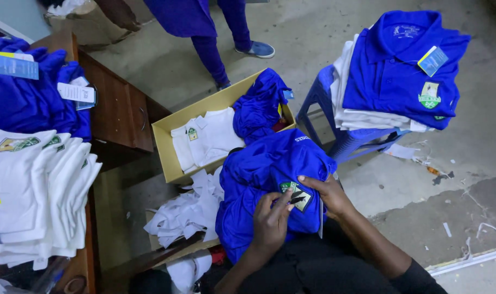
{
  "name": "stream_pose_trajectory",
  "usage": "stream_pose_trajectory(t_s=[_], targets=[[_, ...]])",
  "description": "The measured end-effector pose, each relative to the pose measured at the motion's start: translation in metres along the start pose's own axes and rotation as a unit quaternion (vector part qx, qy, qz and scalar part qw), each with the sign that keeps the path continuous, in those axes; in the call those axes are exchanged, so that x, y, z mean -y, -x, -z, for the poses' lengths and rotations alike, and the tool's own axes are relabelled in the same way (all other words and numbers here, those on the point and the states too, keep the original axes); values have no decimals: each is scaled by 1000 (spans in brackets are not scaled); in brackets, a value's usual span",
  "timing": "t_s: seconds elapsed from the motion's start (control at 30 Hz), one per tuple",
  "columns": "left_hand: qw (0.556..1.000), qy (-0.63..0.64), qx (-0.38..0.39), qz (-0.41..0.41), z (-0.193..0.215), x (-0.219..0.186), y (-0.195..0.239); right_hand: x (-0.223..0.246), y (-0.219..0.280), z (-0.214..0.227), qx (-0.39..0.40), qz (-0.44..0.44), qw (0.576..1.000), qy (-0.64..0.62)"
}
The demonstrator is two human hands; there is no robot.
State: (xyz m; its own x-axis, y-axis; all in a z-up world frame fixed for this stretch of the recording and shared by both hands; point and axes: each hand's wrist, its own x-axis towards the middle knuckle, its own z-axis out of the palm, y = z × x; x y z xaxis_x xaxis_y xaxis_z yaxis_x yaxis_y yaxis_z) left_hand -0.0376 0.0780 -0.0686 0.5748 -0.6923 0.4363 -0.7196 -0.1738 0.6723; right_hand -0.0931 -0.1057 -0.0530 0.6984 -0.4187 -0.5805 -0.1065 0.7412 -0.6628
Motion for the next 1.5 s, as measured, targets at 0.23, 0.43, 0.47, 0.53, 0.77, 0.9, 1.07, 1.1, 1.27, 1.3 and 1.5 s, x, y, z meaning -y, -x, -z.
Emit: stream_pose_trajectory(t_s=[0.23,0.43,0.47,0.53,0.77,0.9,1.07,1.1,1.27,1.3,1.5], targets=[[938,170,280,116,44,-29,-18,24,18,-20,11,-18,999,23],[861,372,249,241,45,-26,-25,26,18,-21,-1,-43,999,-4],[893,293,310,142,42,-22,-25,30,18,-22,1,-44,999,2],[905,210,367,36,44,-18,-25,35,16,-21,-1,-41,999,6],[975,197,85,51,20,-12,-26,31,11,-18,9,-15,999,28],[993,114,37,-18,4,-28,-28,31,14,-21,14,23,998,64],[992,120,27,-25,2,-36,-36,36,21,-24,7,2,997,78],[992,125,18,-28,1,-38,-36,37,22,-24,12,3,997,76],[996,76,30,-33,-2,-43,-39,15,6,-6,18,83,980,182],[995,91,45,-14,-3,-42,-42,11,1,-2,41,119,974,188],[991,108,79,-2,1,-31,-44,-17,-21,21,-6,134,960,244]])
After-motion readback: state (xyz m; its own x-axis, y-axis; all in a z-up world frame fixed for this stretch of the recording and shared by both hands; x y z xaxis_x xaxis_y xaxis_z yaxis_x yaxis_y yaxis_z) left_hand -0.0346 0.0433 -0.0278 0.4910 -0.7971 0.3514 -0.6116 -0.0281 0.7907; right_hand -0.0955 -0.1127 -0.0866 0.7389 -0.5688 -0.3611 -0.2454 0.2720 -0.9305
